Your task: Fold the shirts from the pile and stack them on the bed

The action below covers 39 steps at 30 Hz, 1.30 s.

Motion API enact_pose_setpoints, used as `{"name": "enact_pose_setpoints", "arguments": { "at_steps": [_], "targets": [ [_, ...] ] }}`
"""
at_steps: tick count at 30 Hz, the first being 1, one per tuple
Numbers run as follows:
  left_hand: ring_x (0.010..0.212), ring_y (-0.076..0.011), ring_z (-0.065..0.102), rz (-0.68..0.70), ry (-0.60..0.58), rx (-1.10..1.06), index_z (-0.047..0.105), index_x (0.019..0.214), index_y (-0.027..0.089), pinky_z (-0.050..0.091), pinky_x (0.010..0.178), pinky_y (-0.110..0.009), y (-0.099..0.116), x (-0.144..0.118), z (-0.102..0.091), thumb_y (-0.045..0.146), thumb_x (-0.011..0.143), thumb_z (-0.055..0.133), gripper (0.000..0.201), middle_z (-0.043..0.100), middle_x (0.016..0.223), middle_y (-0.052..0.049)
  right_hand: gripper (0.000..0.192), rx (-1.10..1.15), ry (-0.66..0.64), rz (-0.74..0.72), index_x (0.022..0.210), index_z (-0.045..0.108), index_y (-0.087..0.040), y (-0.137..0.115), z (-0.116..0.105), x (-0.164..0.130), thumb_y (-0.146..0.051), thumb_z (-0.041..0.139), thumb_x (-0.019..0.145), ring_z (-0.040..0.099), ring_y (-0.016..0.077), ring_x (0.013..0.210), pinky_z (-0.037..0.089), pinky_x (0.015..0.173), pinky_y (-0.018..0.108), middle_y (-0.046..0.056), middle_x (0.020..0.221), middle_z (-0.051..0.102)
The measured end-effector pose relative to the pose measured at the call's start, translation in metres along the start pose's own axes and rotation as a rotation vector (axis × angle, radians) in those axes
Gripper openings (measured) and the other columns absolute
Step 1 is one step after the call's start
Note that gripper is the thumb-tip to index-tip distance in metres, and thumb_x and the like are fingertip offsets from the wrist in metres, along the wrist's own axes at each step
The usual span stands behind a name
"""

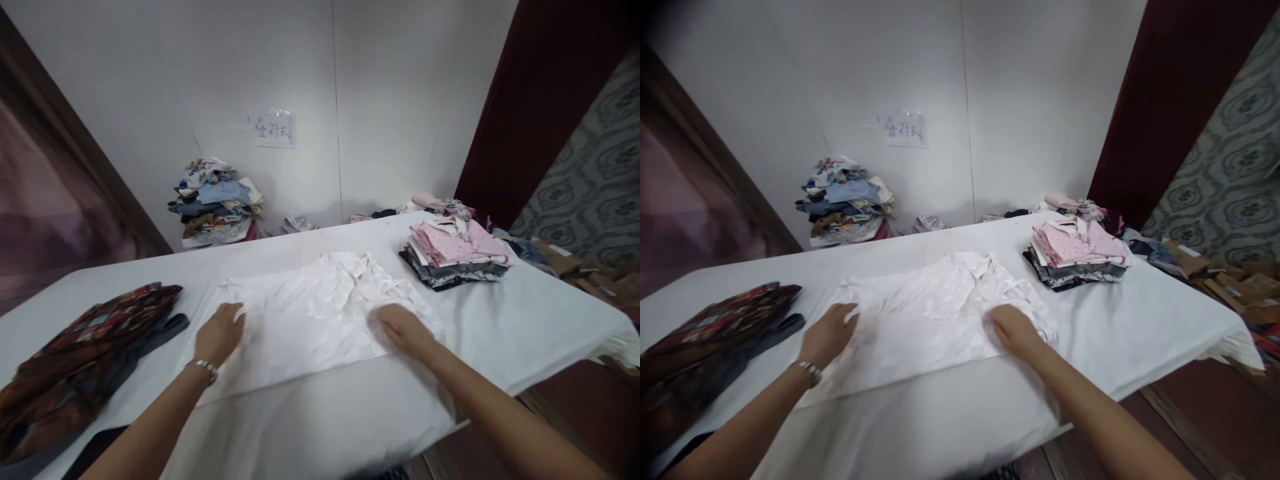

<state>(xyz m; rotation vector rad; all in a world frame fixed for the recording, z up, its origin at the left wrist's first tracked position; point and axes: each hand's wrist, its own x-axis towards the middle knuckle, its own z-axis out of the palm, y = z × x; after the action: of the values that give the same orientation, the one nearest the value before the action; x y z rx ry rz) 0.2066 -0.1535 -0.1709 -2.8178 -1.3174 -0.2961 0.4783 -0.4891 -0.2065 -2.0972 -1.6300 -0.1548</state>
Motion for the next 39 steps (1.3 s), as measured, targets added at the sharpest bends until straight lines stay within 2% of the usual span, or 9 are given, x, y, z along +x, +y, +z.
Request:
{"name": "enact_pose_setpoints", "arguments": {
  "at_steps": [3, 10, 16, 20, 24, 28, 34, 36, 39],
  "targets": [
    [0.108, -0.0214, 0.061, 0.177, -0.031, -0.092, 0.058, 0.121, 0.022, 0.048, 0.090, -0.032, 0.075, 0.037, 0.003, 0.032, 0.091, 0.037, 0.038, 0.059, 0.128, -0.006, 0.028, 0.087, -0.118, -0.225, 0.083, 0.063, -0.020, -0.010, 0.015, 0.007, -0.023, 0.037, 0.094, 0.054, 0.0181, 0.080, 0.042, 0.075, 0.031, 0.006, 0.082, 0.062],
    [0.113, -0.0227, 0.059, 0.379, -0.150, -0.160, 0.056, 0.126, 0.019, 0.046, 0.094, -0.033, 0.222, 0.117, 0.034, 0.026, 0.090, 0.043, 0.038, 0.057, 0.131, -0.010, 0.025, 0.050, -0.089, -0.128, 0.075, 0.059, -0.019, 0.008, 0.032, 0.000, -0.021, 0.041, 0.092, 0.050, 0.0172, 0.080, 0.038, 0.071, 0.029, 0.005, 0.080, 0.058],
    [0.119, -0.0237, 0.056, 0.473, -0.200, -0.185, 0.038, 0.143, 0.019, 0.045, 0.096, -0.033, 0.301, 0.168, 0.061, 0.021, 0.087, 0.048, 0.057, 0.040, 0.147, -0.013, 0.017, 0.308, -0.147, 0.019, 0.082, 0.067, -0.022, 0.017, 0.033, 0.008, -0.016, 0.051, 0.084, 0.056, 0.0155, 0.083, 0.039, 0.072, 0.025, 0.002, 0.082, 0.062],
    [0.106, -0.0242, 0.063, 0.447, -0.244, -0.182, 0.057, 0.127, 0.018, 0.049, 0.088, -0.032, 0.330, 0.182, 0.070, 0.021, 0.083, 0.052, 0.044, 0.061, 0.126, -0.015, 0.019, 0.543, -0.273, 0.087, 0.078, 0.072, -0.022, 0.030, 0.033, 0.020, -0.009, 0.058, 0.075, 0.059, 0.0124, 0.074, 0.040, 0.065, 0.021, -0.001, 0.078, 0.064],
    [0.098, -0.0226, 0.066, 0.370, -0.180, -0.183, 0.069, 0.105, 0.014, 0.049, 0.084, -0.030, 0.331, 0.191, 0.056, 0.017, 0.084, 0.046, 0.031, 0.070, 0.105, -0.016, 0.018, 0.637, -0.301, 0.120, 0.082, 0.074, -0.022, 0.037, 0.034, 0.023, -0.011, 0.063, 0.073, 0.059, 0.0123, 0.071, 0.041, 0.063, 0.020, -0.001, 0.079, 0.065],
    [0.109, -0.0207, 0.060, 0.385, -0.029, -0.201, 0.065, 0.114, 0.014, 0.044, 0.094, -0.031, 0.302, 0.200, 0.000, 0.015, 0.088, 0.038, 0.038, 0.067, 0.116, -0.013, 0.023, 0.595, -0.317, 0.123, 0.083, 0.075, -0.022, 0.037, 0.031, 0.023, -0.007, 0.062, 0.071, 0.059, 0.0125, 0.070, 0.041, 0.063, 0.021, -0.001, 0.078, 0.065],
    [0.113, -0.0217, 0.055, 0.439, 0.277, -0.047, 0.064, 0.112, 0.014, 0.040, 0.097, -0.035, 0.221, 0.179, -0.114, 0.022, 0.090, 0.041, 0.033, 0.062, 0.117, -0.009, 0.027, 0.518, -0.320, 0.146, 0.093, 0.073, -0.020, 0.034, 0.023, 0.022, -0.011, 0.058, 0.073, 0.059, 0.0140, 0.072, 0.043, 0.067, 0.023, 0.001, 0.081, 0.066],
    [0.113, -0.0244, 0.055, 0.382, 0.327, -0.007, 0.064, 0.110, 0.012, 0.039, 0.098, -0.039, 0.190, 0.161, -0.139, 0.026, 0.089, 0.043, 0.034, 0.063, 0.113, -0.008, 0.030, 0.540, -0.298, 0.205, 0.100, 0.071, -0.020, 0.033, 0.022, 0.019, -0.016, 0.056, 0.075, 0.058, 0.0141, 0.070, 0.043, 0.067, 0.024, 0.000, 0.079, 0.065],
    [0.113, -0.0268, 0.055, 0.289, 0.280, 0.015, 0.068, 0.101, 0.009, 0.034, 0.103, -0.046, 0.148, 0.131, -0.158, 0.025, 0.084, 0.050, 0.030, 0.066, 0.102, -0.007, 0.033, 0.556, -0.260, 0.242, 0.108, 0.069, -0.020, 0.029, 0.020, 0.013, -0.021, 0.054, 0.078, 0.056, 0.0138, 0.069, 0.043, 0.068, 0.025, -0.002, 0.075, 0.064]
  ]
}}
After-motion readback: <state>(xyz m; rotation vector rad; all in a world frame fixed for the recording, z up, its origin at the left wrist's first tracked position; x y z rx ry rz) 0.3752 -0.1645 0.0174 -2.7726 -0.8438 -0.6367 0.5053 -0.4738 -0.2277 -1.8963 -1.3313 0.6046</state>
